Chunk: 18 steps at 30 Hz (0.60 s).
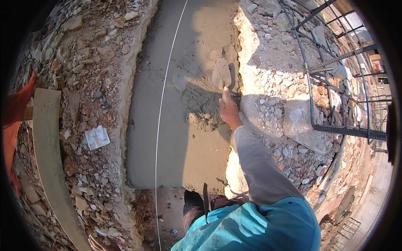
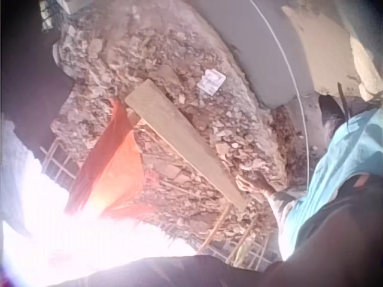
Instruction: The person levels wet cement in a trench using a trowel and then a wooden board to smooth the surface.
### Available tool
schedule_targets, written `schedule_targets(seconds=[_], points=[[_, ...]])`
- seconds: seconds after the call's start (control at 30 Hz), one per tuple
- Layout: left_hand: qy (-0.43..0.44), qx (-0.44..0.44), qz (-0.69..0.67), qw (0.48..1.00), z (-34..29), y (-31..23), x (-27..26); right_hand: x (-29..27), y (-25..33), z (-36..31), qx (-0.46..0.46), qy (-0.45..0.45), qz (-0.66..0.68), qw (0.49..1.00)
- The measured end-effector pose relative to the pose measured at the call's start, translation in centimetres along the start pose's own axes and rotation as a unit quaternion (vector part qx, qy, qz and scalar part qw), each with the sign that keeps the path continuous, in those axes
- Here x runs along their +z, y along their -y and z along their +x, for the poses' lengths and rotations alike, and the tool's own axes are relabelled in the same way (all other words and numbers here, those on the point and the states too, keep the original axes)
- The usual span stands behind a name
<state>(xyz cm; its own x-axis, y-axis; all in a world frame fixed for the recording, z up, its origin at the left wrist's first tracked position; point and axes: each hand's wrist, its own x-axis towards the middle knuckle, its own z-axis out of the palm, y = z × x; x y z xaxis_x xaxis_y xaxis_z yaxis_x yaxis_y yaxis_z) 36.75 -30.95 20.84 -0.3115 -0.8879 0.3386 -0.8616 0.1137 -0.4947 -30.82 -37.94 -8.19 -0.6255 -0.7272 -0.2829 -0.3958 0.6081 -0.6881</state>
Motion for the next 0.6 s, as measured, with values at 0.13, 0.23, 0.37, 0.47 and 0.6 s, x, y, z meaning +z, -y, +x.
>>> schedule_targets(seconds=[0.13,0.23,0.37,0.47,0.6], points=[[0.026,-0.02,0.03,0.999,-1.0,-1.4,-4.2,0.6,1.1,10.6,0.054,-0.053,0.03,0.997],[0.036,-0.039,0.063,0.997,-2.1,-2.0,-5.6,0.0,2.7,16.0,0.087,-0.03,0.159,0.983],[0.052,-0.007,0.041,0.998,-2.0,-0.9,-1.6,1.2,1.5,17.3,-0.093,-0.051,-0.01,0.994],[0.072,-0.036,0.057,0.995,-0.8,-2.0,-2.8,-0.3,6.2,14.0,-0.051,0.173,-0.007,0.984],[0.05,-0.03,0.045,0.997,0.2,-2.5,-3.7,1.1,6.3,13.4,-0.049,0.084,0.037,0.995]])
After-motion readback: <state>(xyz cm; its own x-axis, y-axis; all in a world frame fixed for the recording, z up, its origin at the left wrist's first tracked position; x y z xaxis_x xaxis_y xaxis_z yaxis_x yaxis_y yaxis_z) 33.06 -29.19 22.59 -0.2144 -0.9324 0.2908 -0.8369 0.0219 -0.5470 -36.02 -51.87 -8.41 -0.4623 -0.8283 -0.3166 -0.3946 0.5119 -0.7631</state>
